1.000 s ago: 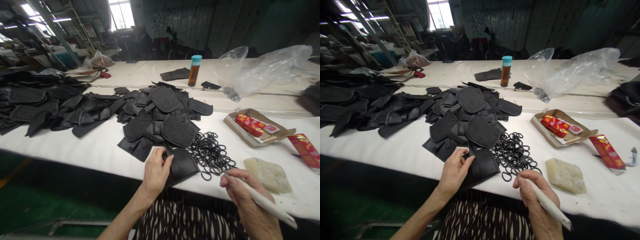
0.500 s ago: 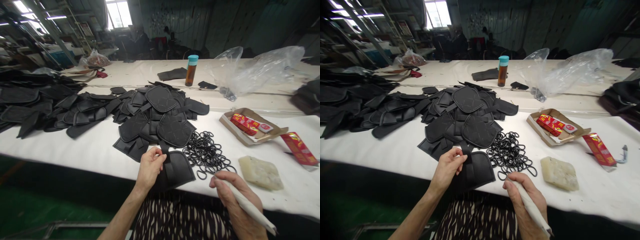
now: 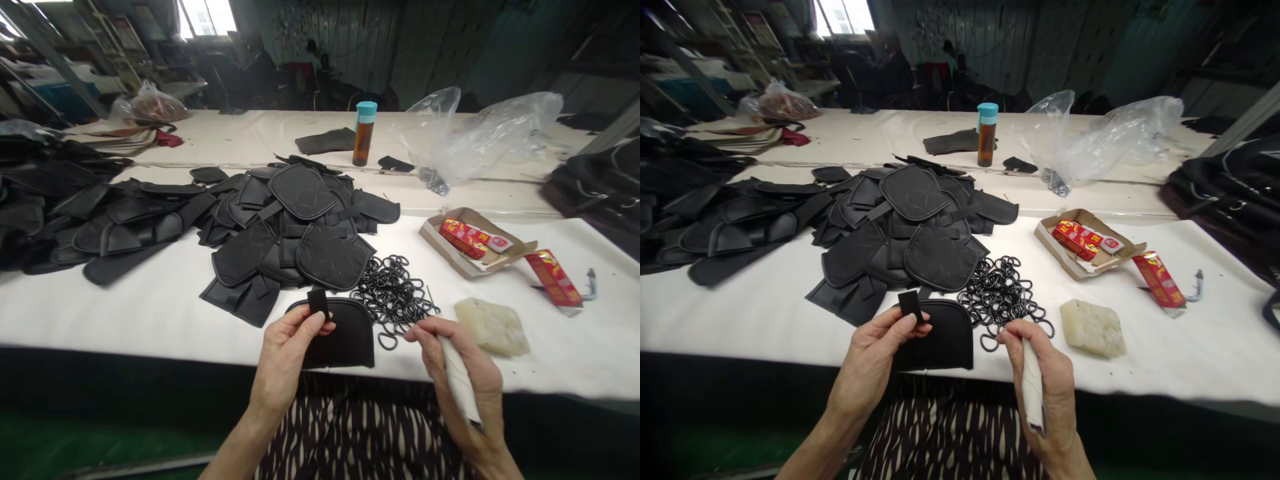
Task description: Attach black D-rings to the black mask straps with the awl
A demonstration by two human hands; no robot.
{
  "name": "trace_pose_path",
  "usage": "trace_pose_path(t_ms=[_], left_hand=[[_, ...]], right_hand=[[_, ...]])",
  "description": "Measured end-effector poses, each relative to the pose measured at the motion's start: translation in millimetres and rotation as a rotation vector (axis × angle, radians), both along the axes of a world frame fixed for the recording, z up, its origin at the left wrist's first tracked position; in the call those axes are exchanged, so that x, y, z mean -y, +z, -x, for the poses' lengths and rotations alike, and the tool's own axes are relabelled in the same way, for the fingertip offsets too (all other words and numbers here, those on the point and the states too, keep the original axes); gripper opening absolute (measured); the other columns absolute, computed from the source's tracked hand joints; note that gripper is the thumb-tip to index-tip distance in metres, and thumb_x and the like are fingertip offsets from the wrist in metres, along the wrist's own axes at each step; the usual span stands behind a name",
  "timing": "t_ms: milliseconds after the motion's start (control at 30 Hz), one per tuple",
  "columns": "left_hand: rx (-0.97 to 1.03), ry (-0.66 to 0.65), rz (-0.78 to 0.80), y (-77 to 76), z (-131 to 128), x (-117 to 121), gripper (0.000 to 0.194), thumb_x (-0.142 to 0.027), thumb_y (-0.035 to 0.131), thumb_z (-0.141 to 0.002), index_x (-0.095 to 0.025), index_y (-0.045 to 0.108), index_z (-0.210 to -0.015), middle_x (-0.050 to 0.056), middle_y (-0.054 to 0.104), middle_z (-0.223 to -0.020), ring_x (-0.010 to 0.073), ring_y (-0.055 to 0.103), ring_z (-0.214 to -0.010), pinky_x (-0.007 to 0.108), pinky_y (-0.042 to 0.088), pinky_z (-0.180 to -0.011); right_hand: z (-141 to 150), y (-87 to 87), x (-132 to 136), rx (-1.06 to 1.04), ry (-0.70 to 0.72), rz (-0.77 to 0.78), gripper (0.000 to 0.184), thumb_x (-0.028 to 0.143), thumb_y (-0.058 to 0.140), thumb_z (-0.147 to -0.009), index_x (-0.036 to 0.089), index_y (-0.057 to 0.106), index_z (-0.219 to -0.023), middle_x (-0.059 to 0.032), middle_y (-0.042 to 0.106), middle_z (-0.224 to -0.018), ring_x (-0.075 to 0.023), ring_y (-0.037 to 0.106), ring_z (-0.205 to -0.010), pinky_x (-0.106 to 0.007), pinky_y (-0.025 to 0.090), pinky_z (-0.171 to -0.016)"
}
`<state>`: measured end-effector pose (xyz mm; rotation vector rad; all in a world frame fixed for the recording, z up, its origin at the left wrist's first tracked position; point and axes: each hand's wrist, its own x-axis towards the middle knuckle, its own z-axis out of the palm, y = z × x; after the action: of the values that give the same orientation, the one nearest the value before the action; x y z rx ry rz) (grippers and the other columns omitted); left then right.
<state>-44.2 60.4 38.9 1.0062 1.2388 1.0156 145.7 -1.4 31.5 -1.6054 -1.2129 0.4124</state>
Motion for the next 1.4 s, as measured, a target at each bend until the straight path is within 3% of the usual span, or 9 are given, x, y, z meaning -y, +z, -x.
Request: trace_pose_path(t_ms=[100, 233, 333, 467, 733, 900, 1000, 1167, 1400], left_hand=[[0.086, -0.019, 0.063, -8.0, -2, 0, 0.017, -0.032, 0.064, -0.076, -0.016, 0.07, -0.079, 0.003, 0.07, -0.079, 0.0151, 0.065, -0.073, 0.024, 0.05, -0.073], [0.073, -0.079, 0.126, -15.7, -9, 3, 0.019, -0.033, 0.065, -0.076, -0.015, 0.069, -0.078, 0.004, 0.07, -0.077, 0.0151, 0.065, -0.071, 0.023, 0.05, -0.071], [0.016, -0.143, 0.131, -19.0, -13, 6, 0.019, -0.034, 0.064, -0.077, -0.015, 0.069, -0.077, 0.004, 0.071, -0.073, 0.0152, 0.065, -0.071, 0.024, 0.049, -0.071], [-0.012, -0.176, 0.141, -20.3, -17, 5, 0.018, -0.033, 0.064, -0.077, -0.016, 0.066, -0.072, 0.004, 0.069, -0.066, 0.0153, 0.064, -0.066, 0.024, 0.05, -0.067], [0.009, -0.186, 0.167, -21.1, -19, 3, 0.019, -0.031, 0.061, -0.078, -0.013, 0.065, -0.084, 0.003, 0.068, -0.061, 0.0143, 0.064, -0.06, 0.023, 0.051, -0.062], [0.009, -0.255, 0.178, -19.0, -20, 3, 0.019, -0.029, 0.059, -0.078, -0.012, 0.065, -0.081, 0.004, 0.067, -0.057, 0.014, 0.062, -0.057, 0.023, 0.05, -0.059], [0.001, -0.301, 0.163, -15.6, -24, 4, 0.019, -0.028, 0.058, -0.078, -0.011, 0.065, -0.081, 0.004, 0.066, -0.056, 0.0154, 0.063, -0.057, 0.024, 0.049, -0.058], [-0.017, -0.327, 0.181, -12.2, -27, 5, 0.022, -0.027, 0.058, -0.077, -0.009, 0.066, -0.087, 0.004, 0.065, -0.054, 0.0162, 0.062, -0.056, 0.026, 0.049, -0.058], [0.043, -0.372, 0.183, -16.6, -24, 2, 0.022, -0.028, 0.057, -0.077, -0.01, 0.067, -0.085, 0.004, 0.065, -0.056, 0.0155, 0.061, -0.054, 0.026, 0.048, -0.057]], right_hand=[[-14, -14.3, 6, 0.271, 0.144, -0.025, 0.005, 0.023, 0.054, -0.087, 0.02, 0.057, -0.09, -0.0033, 0.065, -0.08, -0.017, 0.063, -0.071, -0.028, 0.049, -0.068], [-19, -33.9, 9, 0.724, 0.397, -0.136, 0.018, 0.008, 0.042, -0.09, 0.015, 0.059, -0.093, -0.012, 0.067, -0.09, -0.0226, 0.063, -0.082, -0.034, 0.049, -0.068], [-14, -39.2, 5, 0.928, 0.415, -0.23, 0.023, 0.005, 0.04, -0.09, 0.013, 0.061, -0.086, -0.0162, 0.068, -0.097, -0.0269, 0.062, -0.094, -0.037, 0.049, -0.073], [-10, -39.4, -2, 1.036, 0.417, -0.33, 0.022, 0.003, 0.043, -0.088, 0.011, 0.063, -0.083, -0.0184, 0.069, -0.093, -0.0278, 0.064, -0.093, -0.036, 0.051, -0.072], [-17, -38.1, -2, 0.964, 0.366, -0.38, 0.021, 0.002, 0.041, -0.088, 0.011, 0.06, -0.086, -0.0193, 0.069, -0.086, -0.0248, 0.066, -0.08, -0.035, 0.053, -0.067], [-18, -32.8, -4, 0.713, 0.234, -0.375, 0.024, 0.0, 0.046, -0.085, 0.014, 0.058, -0.101, -0.0186, 0.068, -0.096, -0.0227, 0.067, -0.08, -0.033, 0.054, -0.064], [-9, -28.0, -14, 0.607, 0.248, -0.406, 0.026, 0.001, 0.048, -0.084, 0.016, 0.057, -0.104, -0.0161, 0.068, -0.097, -0.0217, 0.067, -0.082, -0.032, 0.055, -0.066], [4, -26.3, -31, 0.632, 0.207, -0.437, 0.024, 0.001, 0.049, -0.084, 0.016, 0.056, -0.101, -0.0177, 0.066, -0.097, -0.0223, 0.066, -0.083, -0.034, 0.054, -0.066], [14, -24.2, -30, 0.573, 0.28, -0.479, 0.023, 0.001, 0.051, -0.083, 0.017, 0.055, -0.098, -0.0134, 0.067, -0.089, -0.0229, 0.065, -0.085, -0.036, 0.052, -0.067]])
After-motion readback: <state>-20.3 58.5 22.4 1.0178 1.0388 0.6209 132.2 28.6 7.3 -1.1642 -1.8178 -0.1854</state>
